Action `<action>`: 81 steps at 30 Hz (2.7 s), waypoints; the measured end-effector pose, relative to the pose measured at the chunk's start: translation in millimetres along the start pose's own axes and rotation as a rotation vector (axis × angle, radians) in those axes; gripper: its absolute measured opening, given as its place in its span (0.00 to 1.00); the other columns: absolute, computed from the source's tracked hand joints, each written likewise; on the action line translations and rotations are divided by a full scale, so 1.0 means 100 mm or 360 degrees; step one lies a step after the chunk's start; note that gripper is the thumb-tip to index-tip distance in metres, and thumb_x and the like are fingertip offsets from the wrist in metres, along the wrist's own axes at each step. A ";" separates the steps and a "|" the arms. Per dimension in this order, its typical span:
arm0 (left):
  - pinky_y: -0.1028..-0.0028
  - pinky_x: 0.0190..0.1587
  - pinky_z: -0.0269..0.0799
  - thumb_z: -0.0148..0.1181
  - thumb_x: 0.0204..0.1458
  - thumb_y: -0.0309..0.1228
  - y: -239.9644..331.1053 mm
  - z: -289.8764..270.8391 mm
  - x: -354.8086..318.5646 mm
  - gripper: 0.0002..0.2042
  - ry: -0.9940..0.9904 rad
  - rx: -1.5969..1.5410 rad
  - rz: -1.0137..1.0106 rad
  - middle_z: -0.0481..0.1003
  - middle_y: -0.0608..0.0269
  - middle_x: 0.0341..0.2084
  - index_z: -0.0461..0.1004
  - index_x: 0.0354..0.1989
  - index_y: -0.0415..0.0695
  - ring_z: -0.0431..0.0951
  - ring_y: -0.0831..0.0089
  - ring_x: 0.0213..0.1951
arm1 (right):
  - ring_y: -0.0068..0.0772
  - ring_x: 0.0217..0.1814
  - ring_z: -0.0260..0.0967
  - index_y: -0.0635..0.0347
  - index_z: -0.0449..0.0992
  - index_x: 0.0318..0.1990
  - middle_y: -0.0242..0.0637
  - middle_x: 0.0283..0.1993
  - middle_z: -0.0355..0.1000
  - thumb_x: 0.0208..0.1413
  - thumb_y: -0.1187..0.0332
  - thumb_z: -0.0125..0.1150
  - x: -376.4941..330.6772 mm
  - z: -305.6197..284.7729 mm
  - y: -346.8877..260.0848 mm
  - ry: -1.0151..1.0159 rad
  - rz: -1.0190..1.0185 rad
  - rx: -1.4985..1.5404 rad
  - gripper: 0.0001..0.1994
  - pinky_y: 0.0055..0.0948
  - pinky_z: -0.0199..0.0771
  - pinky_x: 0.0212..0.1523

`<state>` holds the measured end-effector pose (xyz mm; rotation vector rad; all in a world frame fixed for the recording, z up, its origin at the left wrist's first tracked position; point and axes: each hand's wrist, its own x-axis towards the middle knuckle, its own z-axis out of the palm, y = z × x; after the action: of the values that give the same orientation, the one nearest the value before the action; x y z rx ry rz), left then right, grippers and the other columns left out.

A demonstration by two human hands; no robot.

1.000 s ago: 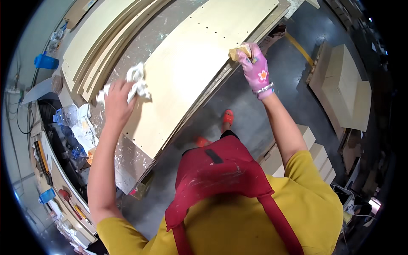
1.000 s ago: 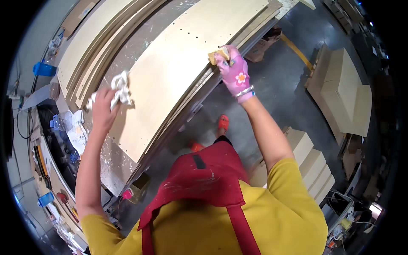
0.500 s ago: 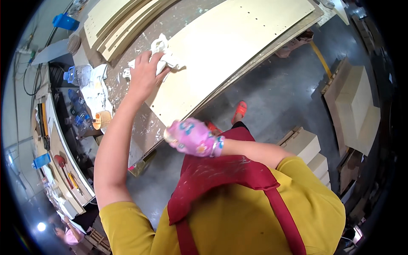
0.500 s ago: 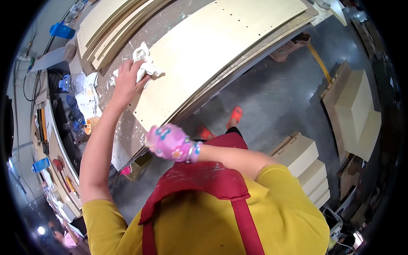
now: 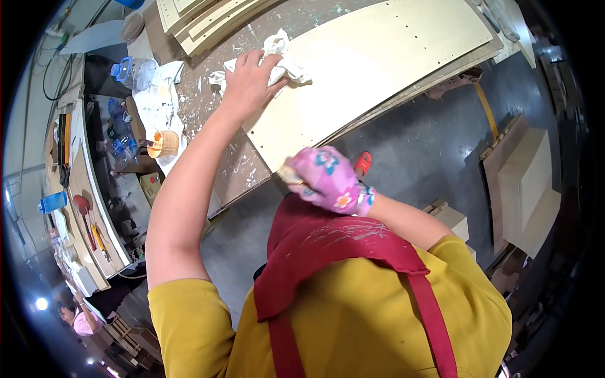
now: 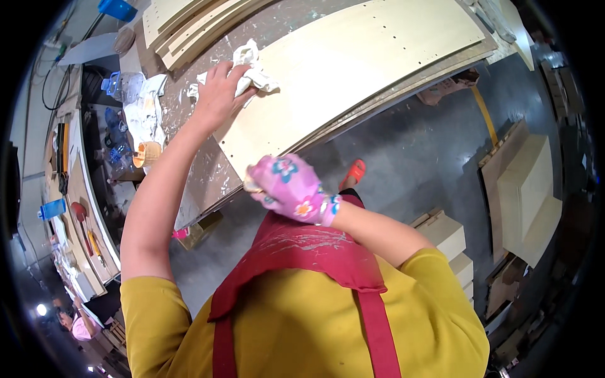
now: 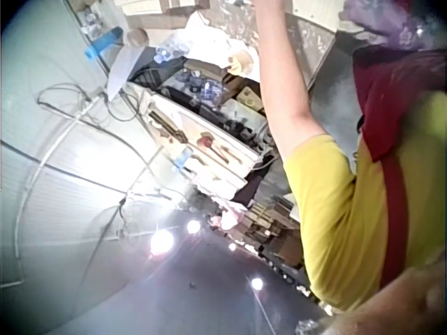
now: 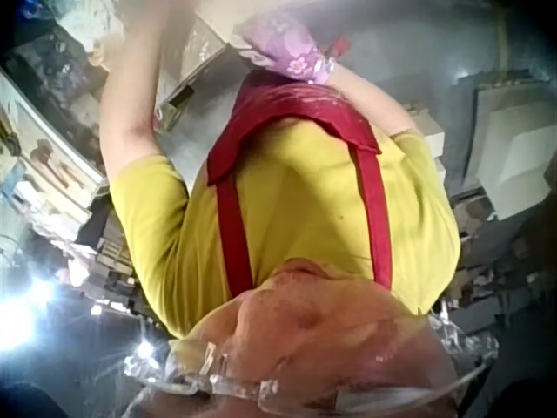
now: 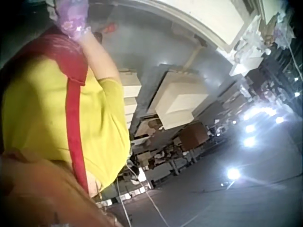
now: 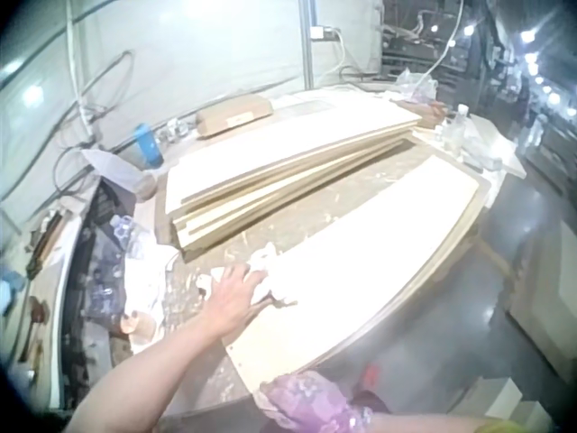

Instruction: The person applies a liquid finish to a rectangular wooden board using a sponge and wipes the surface with a white cloth. They repeatedly dip the sponge into a container and spread the finish across the board, then wipe it down, flipping the board over to treat the other side.

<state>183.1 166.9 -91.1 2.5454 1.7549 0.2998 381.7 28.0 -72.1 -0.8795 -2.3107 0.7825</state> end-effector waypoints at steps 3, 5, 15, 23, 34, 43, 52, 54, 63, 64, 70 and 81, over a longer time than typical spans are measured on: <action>0.45 0.52 0.64 0.61 0.50 0.48 -0.02 0.02 -0.02 0.24 0.0003 0.0007 -0.0019 0.65 0.55 0.53 0.68 0.54 0.56 0.62 0.57 0.59 | 0.36 0.37 0.71 0.57 0.71 0.43 0.35 0.35 0.70 0.46 0.64 0.62 0.06 0.22 0.00 -0.0067 -0.0194 -0.0100 0.15 0.36 0.68 0.41; 0.45 0.52 0.64 0.61 0.50 0.48 -0.03 0.02 -0.03 0.24 0.0010 0.0013 -0.0037 0.65 0.55 0.53 0.68 0.54 0.56 0.62 0.57 0.59 | 0.35 0.37 0.71 0.56 0.71 0.42 0.34 0.35 0.70 0.47 0.65 0.61 0.01 0.17 0.03 -0.0013 -0.0169 -0.0207 0.15 0.36 0.68 0.40; 0.53 0.53 0.64 0.63 0.48 0.40 -0.06 0.07 -0.04 0.24 0.0088 -0.0141 -0.0014 0.66 0.49 0.51 0.69 0.54 0.51 0.64 0.49 0.56 | 0.30 0.40 0.72 0.58 0.70 0.46 0.31 0.38 0.70 0.51 0.64 0.60 -0.11 0.07 0.30 0.0217 -0.0207 -0.0202 0.16 0.34 0.69 0.37; 0.52 0.51 0.62 0.64 0.48 0.35 0.06 -0.03 0.00 0.24 -0.0041 -0.0066 -0.0052 0.63 0.53 0.53 0.67 0.55 0.50 0.61 0.53 0.58 | 0.39 0.40 0.72 0.52 0.70 0.50 0.39 0.39 0.71 0.44 0.63 0.58 -0.51 -0.86 1.22 0.0495 0.0188 -0.0657 0.22 0.38 0.70 0.40; 0.53 0.52 0.61 0.65 0.46 0.33 0.04 -0.04 0.11 0.24 -0.0162 -0.0041 -0.0052 0.64 0.50 0.52 0.67 0.53 0.46 0.62 0.49 0.55 | 0.46 0.41 0.72 0.56 0.72 0.46 0.43 0.41 0.72 0.51 0.64 0.62 -0.87 -2.13 2.54 0.1049 0.0618 -0.0788 0.15 0.38 0.73 0.43; 0.55 0.51 0.62 0.66 0.45 0.31 0.34 -0.07 0.41 0.25 -0.0242 -0.0082 -0.0212 0.65 0.50 0.48 0.66 0.53 0.45 0.63 0.48 0.53 | 0.24 0.40 0.67 0.63 0.72 0.43 0.34 0.37 0.72 0.56 0.63 0.61 -0.93 -3.24 3.50 0.1911 0.0842 -0.0044 0.14 0.26 0.69 0.44; 0.57 0.44 0.68 0.66 0.37 0.32 2.08 0.03 1.10 0.21 0.0482 -0.0448 -0.0049 0.71 0.54 0.43 0.75 0.45 0.50 0.71 0.55 0.47 | 0.27 0.46 0.72 0.62 0.71 0.50 0.36 0.44 0.72 0.61 0.64 0.55 0.66 -3.31 2.87 0.0688 0.0447 0.0828 0.14 0.25 0.76 0.43; 0.57 0.45 0.67 0.66 0.37 0.33 2.35 -0.01 1.05 0.22 0.0375 -0.0552 -0.0095 0.70 0.57 0.43 0.73 0.46 0.52 0.70 0.60 0.50 | 0.27 0.46 0.72 0.62 0.70 0.52 0.36 0.44 0.72 0.60 0.64 0.56 1.21 -3.06 2.47 0.0224 0.0244 0.0813 0.16 0.25 0.75 0.44; 0.56 0.52 0.66 0.54 0.51 0.46 1.79 0.20 0.36 0.18 0.0265 -0.0602 -0.0819 0.74 0.56 0.45 0.75 0.46 0.50 0.69 0.57 0.54 | 0.48 0.36 0.73 0.49 0.71 0.50 0.42 0.37 0.73 0.53 0.63 0.60 2.02 -0.56 0.53 -0.1447 -0.1317 0.0434 0.16 0.41 0.72 0.36; 0.57 0.50 0.67 0.55 0.51 0.45 1.76 0.22 0.31 0.18 0.0344 -0.0589 -0.0768 0.73 0.56 0.45 0.75 0.46 0.50 0.69 0.58 0.53 | 0.47 0.36 0.73 0.49 0.71 0.50 0.42 0.38 0.74 0.52 0.64 0.60 2.04 -0.45 0.37 -0.1528 -0.1400 0.0295 0.17 0.41 0.73 0.36; 0.58 0.39 0.69 0.60 0.39 0.33 1.70 0.31 0.10 0.22 0.0590 -0.0216 -0.0652 0.70 0.62 0.44 0.72 0.49 0.56 0.70 0.63 0.48 | 0.27 0.41 0.73 0.59 0.72 0.52 0.36 0.39 0.75 0.54 0.61 0.61 2.54 -0.48 0.39 -0.1108 -0.0858 0.0564 0.19 0.28 0.74 0.43; 0.58 0.49 0.69 0.65 0.44 0.32 1.31 -0.45 -1.53 0.20 0.0617 -0.0395 -0.1932 0.73 0.56 0.40 0.73 0.49 0.45 0.72 0.57 0.45 | 0.19 0.32 0.67 0.64 0.72 0.51 0.32 0.39 0.72 0.56 0.63 0.62 1.98 -1.50 2.10 -0.0036 0.0568 0.1508 0.19 0.19 0.69 0.34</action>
<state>243.4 -25.9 -50.3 0.9494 2.7376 0.8467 437.8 347.8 -56.7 -0.8022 -1.4821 1.8158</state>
